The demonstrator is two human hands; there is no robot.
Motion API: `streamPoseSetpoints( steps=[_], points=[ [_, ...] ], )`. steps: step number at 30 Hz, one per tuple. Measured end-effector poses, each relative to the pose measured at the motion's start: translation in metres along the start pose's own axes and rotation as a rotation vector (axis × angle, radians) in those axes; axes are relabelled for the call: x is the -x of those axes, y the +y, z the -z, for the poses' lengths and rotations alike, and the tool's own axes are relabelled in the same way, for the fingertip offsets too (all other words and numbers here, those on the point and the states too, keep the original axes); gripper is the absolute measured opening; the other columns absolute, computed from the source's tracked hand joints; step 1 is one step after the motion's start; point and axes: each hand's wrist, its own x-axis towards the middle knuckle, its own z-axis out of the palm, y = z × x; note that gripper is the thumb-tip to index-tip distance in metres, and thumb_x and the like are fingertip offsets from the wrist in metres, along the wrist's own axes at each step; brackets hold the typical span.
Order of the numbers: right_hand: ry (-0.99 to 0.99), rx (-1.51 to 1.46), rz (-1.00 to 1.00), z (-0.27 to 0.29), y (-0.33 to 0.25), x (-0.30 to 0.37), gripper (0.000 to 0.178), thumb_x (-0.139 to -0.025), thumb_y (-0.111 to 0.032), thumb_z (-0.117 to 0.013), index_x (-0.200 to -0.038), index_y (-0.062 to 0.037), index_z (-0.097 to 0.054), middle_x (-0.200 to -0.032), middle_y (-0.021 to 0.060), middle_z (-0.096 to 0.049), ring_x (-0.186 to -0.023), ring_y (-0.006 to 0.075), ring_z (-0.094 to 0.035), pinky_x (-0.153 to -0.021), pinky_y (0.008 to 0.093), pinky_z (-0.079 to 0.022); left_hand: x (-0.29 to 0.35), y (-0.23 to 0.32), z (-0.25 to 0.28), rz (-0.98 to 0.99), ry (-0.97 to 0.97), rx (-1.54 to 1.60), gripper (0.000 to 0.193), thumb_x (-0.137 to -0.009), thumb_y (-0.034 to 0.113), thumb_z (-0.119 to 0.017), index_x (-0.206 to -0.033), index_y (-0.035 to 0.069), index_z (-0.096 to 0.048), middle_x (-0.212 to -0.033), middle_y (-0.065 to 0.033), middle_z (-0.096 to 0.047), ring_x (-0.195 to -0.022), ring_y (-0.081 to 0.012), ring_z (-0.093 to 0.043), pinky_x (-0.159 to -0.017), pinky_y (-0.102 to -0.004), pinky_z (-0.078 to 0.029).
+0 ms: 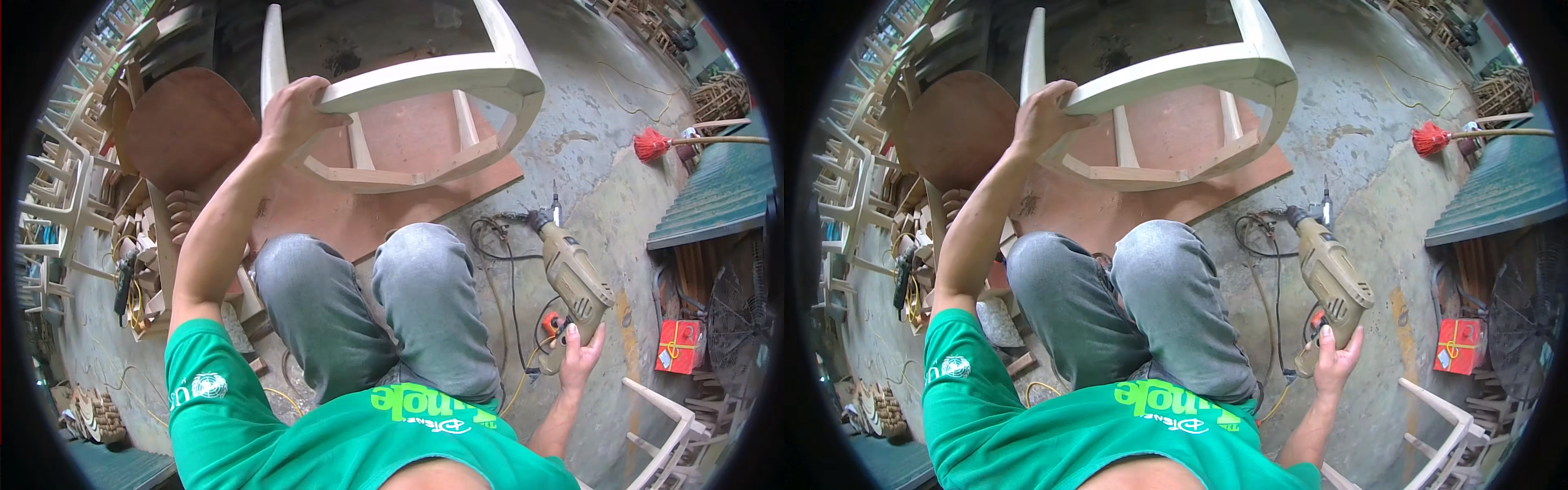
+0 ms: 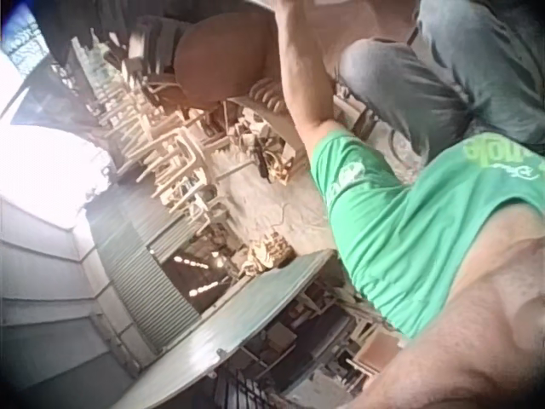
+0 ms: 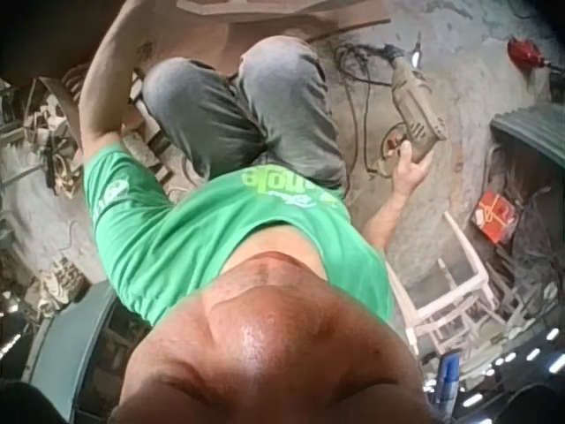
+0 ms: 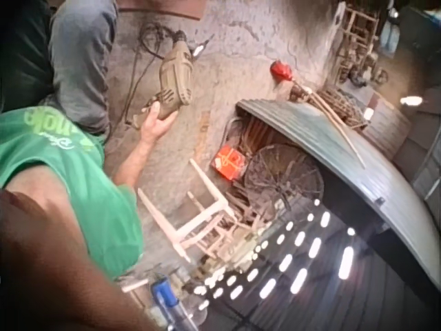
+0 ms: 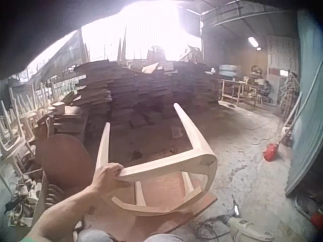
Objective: Using a power drill to create holes in a wooden chair frame.
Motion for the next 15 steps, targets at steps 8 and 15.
streamPoseSetpoints(
  steps=[8, 15],
  points=[
    [-0.295, 0.000, -0.099, -0.091, 0.013, -0.065, 0.036, -0.098, -0.008, -0.061, -0.131, 0.0000, -0.048, -0.103, 0.0122, -0.070, -0.082, 0.0153, -0.068, -0.058, 0.0270, -0.056, 0.028, -0.002, 0.011, -0.039, -0.003, -0.024, 0.050, -0.074, 0.042, -0.085, -0.110, 0.012, -0.068, -0.100, -0.0053, -0.069, -0.092, -0.0284, -0.069, -0.077, -0.0420, -0.054],
    [-0.568, 0.002, -0.158, -0.168, 0.008, -0.139, 0.034, -0.096, -0.006, -0.064, -0.127, 0.0002, -0.051, -0.104, 0.0087, -0.069, -0.077, 0.0105, -0.065, -0.059, 0.0247, -0.054, 0.034, -0.010, 0.007, -0.142, 0.056, -0.160, 0.044, -0.082, 0.047, -0.078, -0.106, 0.013, -0.066, -0.084, -0.0089, -0.071, -0.073, -0.0285, -0.070, -0.062, -0.0392, -0.055]
  ],
)
